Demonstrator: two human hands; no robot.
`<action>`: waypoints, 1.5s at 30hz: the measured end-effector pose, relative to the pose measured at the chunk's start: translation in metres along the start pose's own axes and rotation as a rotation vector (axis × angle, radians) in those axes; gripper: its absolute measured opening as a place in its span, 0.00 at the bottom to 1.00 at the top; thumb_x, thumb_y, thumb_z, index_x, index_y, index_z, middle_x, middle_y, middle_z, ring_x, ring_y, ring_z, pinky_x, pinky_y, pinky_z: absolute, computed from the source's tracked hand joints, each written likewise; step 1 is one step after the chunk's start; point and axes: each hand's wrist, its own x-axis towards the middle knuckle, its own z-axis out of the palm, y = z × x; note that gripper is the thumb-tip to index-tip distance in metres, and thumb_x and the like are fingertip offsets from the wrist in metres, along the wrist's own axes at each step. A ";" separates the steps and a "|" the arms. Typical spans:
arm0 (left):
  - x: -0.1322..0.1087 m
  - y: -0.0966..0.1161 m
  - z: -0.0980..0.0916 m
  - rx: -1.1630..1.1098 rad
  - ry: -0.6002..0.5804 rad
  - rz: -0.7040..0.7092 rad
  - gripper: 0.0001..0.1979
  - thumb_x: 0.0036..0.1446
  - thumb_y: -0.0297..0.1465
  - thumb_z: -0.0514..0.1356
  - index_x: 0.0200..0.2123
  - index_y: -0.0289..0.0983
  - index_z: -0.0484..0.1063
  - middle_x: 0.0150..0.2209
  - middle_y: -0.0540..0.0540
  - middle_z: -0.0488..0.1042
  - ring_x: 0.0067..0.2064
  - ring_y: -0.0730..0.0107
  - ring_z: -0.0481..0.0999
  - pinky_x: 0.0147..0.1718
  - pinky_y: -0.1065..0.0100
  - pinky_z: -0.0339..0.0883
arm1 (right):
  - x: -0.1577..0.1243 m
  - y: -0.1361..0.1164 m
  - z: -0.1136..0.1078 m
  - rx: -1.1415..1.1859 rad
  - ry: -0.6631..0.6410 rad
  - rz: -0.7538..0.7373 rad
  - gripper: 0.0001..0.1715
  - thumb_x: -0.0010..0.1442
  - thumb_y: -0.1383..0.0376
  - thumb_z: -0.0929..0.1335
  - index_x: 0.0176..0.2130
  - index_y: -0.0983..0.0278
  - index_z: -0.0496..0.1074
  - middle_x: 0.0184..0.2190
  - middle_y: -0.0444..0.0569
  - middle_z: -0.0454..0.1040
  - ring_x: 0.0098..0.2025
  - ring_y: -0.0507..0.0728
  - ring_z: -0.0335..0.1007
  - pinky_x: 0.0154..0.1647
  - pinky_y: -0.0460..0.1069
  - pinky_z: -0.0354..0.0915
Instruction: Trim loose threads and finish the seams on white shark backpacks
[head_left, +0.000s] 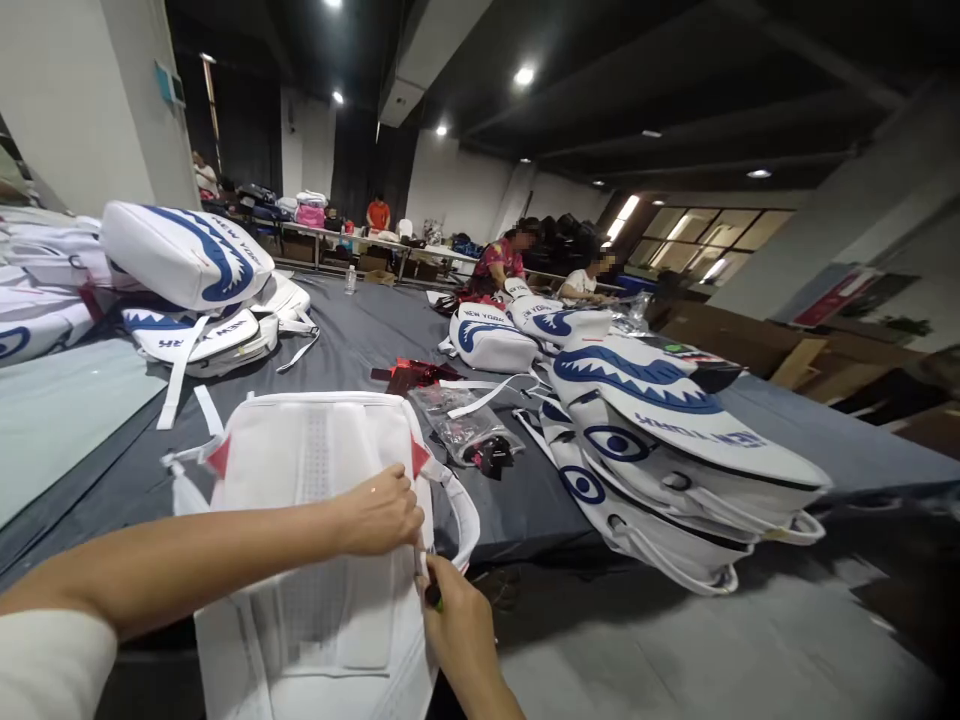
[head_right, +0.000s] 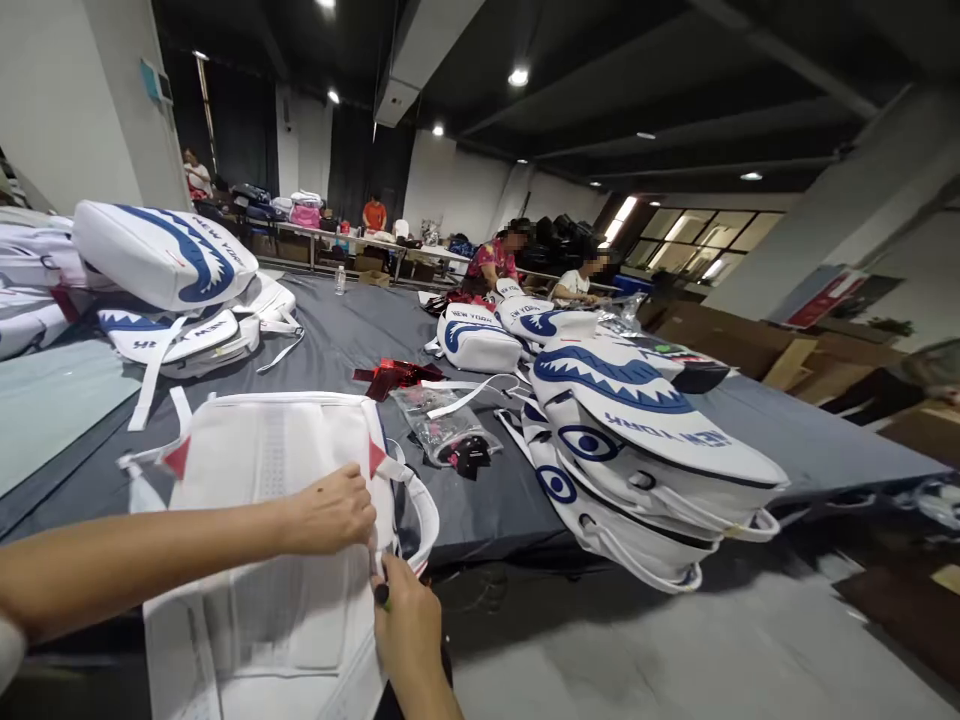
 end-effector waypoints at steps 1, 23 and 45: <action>-0.004 0.006 -0.004 0.009 0.008 -0.005 0.19 0.63 0.43 0.61 0.26 0.35 0.71 0.24 0.45 0.73 0.27 0.64 0.68 0.35 0.59 0.53 | -0.001 0.003 0.001 0.023 0.014 -0.032 0.15 0.63 0.72 0.62 0.46 0.61 0.73 0.39 0.47 0.81 0.38 0.57 0.79 0.34 0.46 0.60; -0.067 -0.113 0.011 -0.009 0.028 -0.211 0.21 0.65 0.46 0.56 0.29 0.38 0.75 0.37 0.45 0.71 0.47 0.58 0.65 0.62 0.46 0.47 | 0.043 -0.034 0.006 -0.269 -0.335 0.048 0.13 0.63 0.75 0.65 0.45 0.62 0.71 0.43 0.47 0.77 0.39 0.55 0.77 0.32 0.48 0.58; -0.082 -0.120 0.003 0.054 0.041 -0.315 0.27 0.58 0.57 0.57 0.36 0.37 0.73 0.56 0.41 0.66 0.62 0.51 0.59 0.65 0.43 0.45 | 0.059 -0.036 -0.008 -0.017 -0.374 0.179 0.11 0.66 0.59 0.66 0.40 0.63 0.74 0.37 0.51 0.79 0.36 0.58 0.76 0.31 0.48 0.61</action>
